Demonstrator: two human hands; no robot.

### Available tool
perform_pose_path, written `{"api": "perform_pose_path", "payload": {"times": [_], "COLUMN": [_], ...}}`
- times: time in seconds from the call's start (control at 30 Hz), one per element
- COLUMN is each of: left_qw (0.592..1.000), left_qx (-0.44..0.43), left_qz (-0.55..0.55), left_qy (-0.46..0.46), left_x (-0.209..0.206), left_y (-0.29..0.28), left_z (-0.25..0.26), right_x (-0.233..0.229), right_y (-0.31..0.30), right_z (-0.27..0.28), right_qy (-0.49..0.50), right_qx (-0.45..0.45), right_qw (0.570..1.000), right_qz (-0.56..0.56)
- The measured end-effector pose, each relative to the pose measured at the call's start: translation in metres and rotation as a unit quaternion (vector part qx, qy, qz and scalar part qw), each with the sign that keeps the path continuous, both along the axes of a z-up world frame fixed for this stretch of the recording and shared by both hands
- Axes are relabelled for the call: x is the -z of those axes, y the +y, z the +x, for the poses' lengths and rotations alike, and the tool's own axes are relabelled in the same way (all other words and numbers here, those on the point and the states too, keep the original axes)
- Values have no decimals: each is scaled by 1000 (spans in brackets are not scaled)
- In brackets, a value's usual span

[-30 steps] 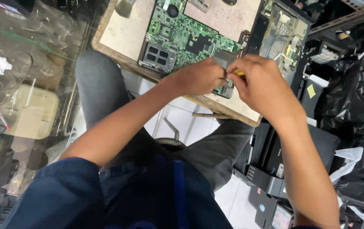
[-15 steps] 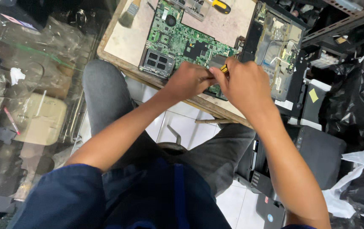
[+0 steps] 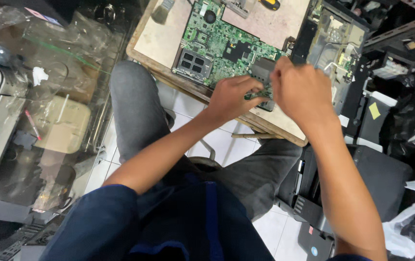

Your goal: The person uses a screwdriver to remove screws from a circuit board and detaches a metal bracket. They then place the bracket aside and continue to unscrew and remove additional components from the board.

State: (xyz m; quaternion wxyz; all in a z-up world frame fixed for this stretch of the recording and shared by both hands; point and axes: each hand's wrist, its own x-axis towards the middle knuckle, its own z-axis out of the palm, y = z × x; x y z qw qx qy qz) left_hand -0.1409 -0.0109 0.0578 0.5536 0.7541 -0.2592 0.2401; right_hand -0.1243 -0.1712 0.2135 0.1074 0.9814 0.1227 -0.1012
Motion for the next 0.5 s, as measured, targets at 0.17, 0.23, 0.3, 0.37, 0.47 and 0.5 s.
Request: {"api": "perform_pose_path", "payload": {"times": [0.17, 0.23, 0.3, 0.37, 0.47, 0.5], "left_qw": [999, 999, 998, 996, 991, 989], "left_qx": [-20, 5, 52, 79, 114, 124], "left_qz": [-17, -24, 8, 2, 15, 32], "left_qy": [20, 23, 30, 41, 60, 74], "left_x": [22, 31, 33, 36, 44, 49], "left_y": [-14, -15, -10, -11, -8, -7], "left_z": [7, 6, 4, 9, 20, 22], "right_x": [-52, -59, -65, -40, -56, -70], "right_y": [38, 40, 44, 32, 39, 46], "right_z": [-22, -22, -24, -17, -25, -31], "right_qy": [136, 160, 179, 133, 115, 146], "right_qx": [21, 15, 33, 23, 7, 3], "right_qw": [987, 983, 976, 987, 984, 966], "right_qz": [84, 91, 124, 88, 134, 213]}}
